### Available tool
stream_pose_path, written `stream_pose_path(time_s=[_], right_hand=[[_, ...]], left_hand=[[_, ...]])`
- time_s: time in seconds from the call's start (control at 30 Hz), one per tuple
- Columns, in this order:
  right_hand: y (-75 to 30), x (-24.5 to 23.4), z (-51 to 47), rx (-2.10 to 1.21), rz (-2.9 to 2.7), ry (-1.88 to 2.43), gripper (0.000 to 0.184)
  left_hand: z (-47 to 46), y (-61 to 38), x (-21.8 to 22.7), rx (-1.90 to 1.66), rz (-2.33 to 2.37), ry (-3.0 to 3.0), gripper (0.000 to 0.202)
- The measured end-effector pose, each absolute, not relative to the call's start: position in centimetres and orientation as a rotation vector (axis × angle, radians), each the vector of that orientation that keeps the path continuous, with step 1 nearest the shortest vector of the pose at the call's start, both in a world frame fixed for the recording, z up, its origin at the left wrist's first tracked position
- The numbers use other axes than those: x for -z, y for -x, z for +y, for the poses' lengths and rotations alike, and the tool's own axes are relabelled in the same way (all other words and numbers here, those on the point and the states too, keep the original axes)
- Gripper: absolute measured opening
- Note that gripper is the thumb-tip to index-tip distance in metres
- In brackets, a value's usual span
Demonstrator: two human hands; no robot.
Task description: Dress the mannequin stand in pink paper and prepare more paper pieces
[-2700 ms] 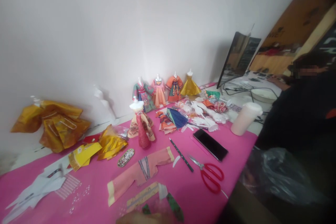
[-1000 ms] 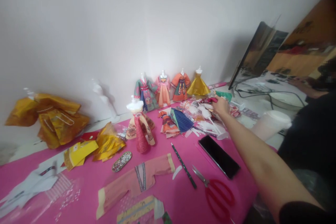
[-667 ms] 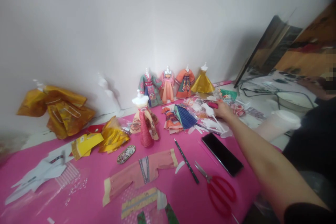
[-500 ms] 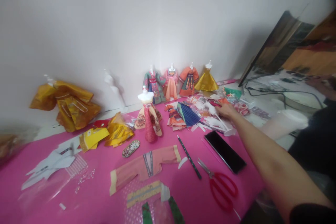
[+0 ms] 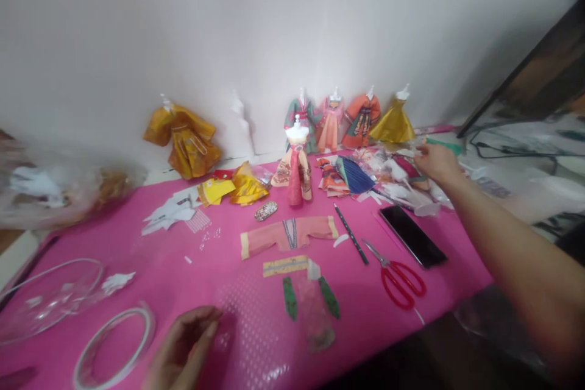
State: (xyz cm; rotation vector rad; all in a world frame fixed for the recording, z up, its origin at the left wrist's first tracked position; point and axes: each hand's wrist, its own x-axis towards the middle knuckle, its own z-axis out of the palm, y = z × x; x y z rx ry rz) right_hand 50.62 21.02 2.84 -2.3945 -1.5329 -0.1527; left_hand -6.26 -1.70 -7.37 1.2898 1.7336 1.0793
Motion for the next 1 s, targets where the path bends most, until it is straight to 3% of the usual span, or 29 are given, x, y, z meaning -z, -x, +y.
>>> stream_pose_path(time_s=[0.13,0.23,0.37,0.5,0.83,1.0], right_hand=[[-44.2,-5.7,19.2,0.137,-1.659,2.116,0.035],[-38.2,-6.0,17.0,-0.053,-1.863,1.877,0.029],[-31.2,-3.0,12.9,-0.504,-2.226,1.569,0.008],[-27.2,1.6,9.4,-0.735,-2.389,1.459,0.011],[-26.0,6.6,8.1,-0.571,-2.268,1.712,0.006],[-26.2,7.1,7.6,-0.417,-2.155,1.768,0.021]], left_hand=[[-1.8,3.1,5.9,-0.883,1.465,-1.926,0.019],[-1.9,-0.3,5.5,-0.712,1.19,-2.346,0.027],[-1.7,-3.6,5.8,-0.534,0.984,-2.564,0.034],[0.1,-3.7,5.7,-0.42,1.075,-2.59,0.028],[4.0,-1.1,7.6,-0.212,1.239,-2.629,0.045],[3.8,-0.6,8.7,-0.219,1.246,-2.667,0.049]])
